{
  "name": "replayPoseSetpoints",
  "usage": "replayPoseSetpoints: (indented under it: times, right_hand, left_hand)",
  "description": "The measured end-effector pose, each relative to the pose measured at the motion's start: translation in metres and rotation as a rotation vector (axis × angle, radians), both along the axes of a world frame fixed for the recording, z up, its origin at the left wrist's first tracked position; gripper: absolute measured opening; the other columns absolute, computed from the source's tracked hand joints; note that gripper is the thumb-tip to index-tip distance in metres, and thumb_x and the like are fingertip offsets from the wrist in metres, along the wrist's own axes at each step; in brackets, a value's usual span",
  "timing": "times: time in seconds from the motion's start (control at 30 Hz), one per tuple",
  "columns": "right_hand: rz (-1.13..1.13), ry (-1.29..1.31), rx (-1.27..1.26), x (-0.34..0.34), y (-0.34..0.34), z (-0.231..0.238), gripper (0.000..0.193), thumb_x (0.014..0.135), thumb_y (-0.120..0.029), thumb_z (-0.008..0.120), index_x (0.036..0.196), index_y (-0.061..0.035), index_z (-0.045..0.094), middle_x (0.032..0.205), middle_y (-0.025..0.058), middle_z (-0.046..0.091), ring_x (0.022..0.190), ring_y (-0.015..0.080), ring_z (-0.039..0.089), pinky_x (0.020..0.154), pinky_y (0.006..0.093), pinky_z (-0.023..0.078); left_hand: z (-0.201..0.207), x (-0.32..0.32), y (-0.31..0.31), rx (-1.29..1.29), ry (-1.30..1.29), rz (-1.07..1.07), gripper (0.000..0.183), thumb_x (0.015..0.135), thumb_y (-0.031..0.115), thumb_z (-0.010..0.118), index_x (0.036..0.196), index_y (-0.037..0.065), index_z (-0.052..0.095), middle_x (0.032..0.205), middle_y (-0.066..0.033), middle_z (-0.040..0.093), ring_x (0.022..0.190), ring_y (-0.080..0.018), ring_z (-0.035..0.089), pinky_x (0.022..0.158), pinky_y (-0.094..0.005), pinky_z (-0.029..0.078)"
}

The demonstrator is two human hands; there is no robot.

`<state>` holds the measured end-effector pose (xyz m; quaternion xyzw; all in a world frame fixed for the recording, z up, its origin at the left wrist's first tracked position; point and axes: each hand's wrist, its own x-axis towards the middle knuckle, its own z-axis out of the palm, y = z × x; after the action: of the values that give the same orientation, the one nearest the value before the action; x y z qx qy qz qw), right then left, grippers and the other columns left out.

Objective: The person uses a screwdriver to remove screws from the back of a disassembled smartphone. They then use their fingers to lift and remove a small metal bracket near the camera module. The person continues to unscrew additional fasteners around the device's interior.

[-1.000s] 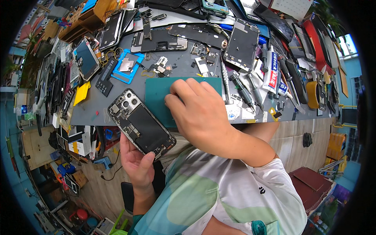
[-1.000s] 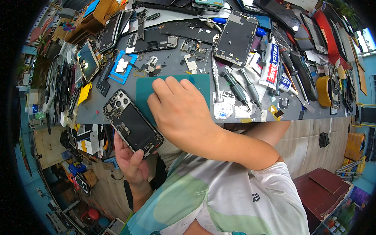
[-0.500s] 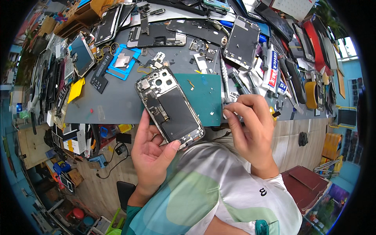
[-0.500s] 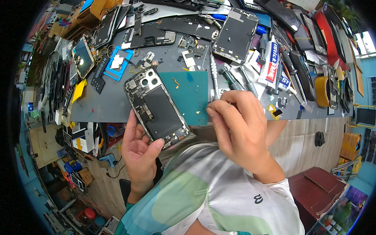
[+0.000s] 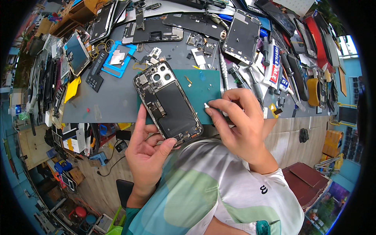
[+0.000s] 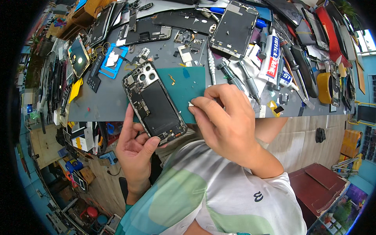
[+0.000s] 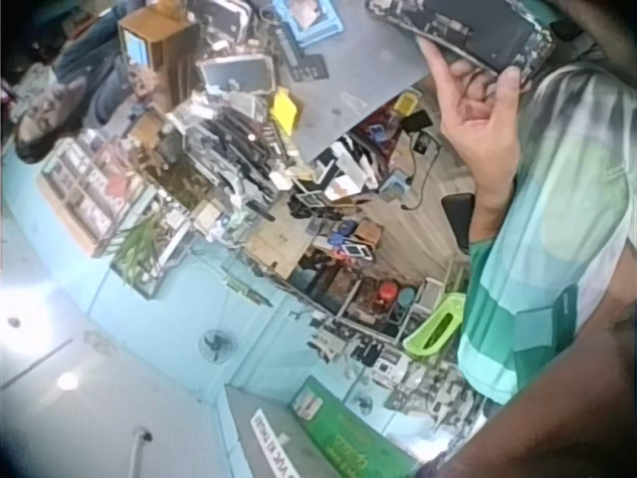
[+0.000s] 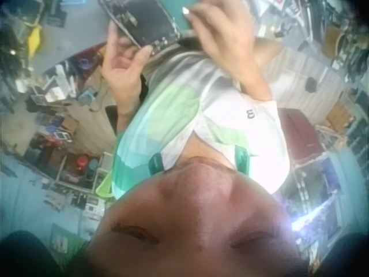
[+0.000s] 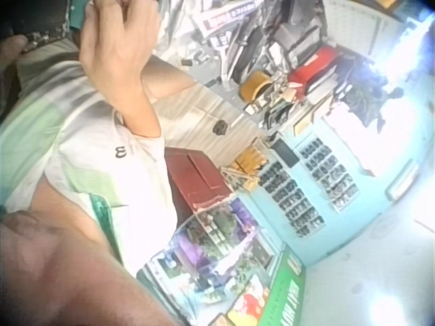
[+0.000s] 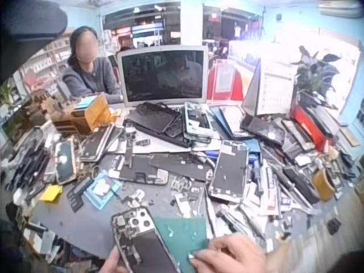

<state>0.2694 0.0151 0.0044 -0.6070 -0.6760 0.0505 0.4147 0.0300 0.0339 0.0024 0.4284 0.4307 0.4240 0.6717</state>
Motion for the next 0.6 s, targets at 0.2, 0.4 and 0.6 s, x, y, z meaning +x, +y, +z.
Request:
replayPoseSetpoints:
  times: [0.2, 0.4, 0.6]
  right_hand:
    - [-0.021, 0.018, 0.002, 0.006, -0.004, 0.001, 0.025, 0.081, 0.003, 0.087, 0.104, -0.0004, 0.077, 0.095, 0.0102, 0.063, 0.08, 0.0223, 0.061, 0.065, 0.0336, 0.047]
    - [-0.105, 0.056, 0.07, 0.015, -0.007, -0.001, 0.024, 0.08, 0.005, 0.085, 0.103, -0.0005, 0.079, 0.096, 0.0112, 0.066, 0.078, 0.0234, 0.063, 0.067, 0.0345, 0.05]
    - [-0.065, -0.003, 0.16, 0.021, -0.01, -0.004, 0.029, 0.081, 0.01, 0.082, 0.109, 0.0023, 0.08, 0.097, 0.0149, 0.067, 0.081, 0.0232, 0.066, 0.067, 0.0315, 0.053]
  left_hand:
    - [-0.009, -0.003, -0.004, -0.012, -0.043, 0.06, 0.103, 0.092, -0.01, 0.078, 0.174, 0.002, 0.016, 0.13, -0.0182, 0.064, 0.11, -0.0231, 0.073, 0.087, -0.0385, 0.069]
    - [-0.03, -0.014, -0.009, 0.175, -0.035, 0.107, 0.097, 0.094, 0.004, 0.079, 0.171, 0.0, 0.021, 0.125, -0.0181, 0.061, 0.102, -0.0248, 0.074, 0.075, -0.0392, 0.072]
    - [-0.065, -0.042, -0.008, 0.862, 0.388, 0.113, 0.079, 0.099, 0.021, 0.081, 0.161, 0.0, 0.038, 0.117, -0.0132, 0.055, 0.09, -0.0246, 0.067, 0.068, -0.0325, 0.065]
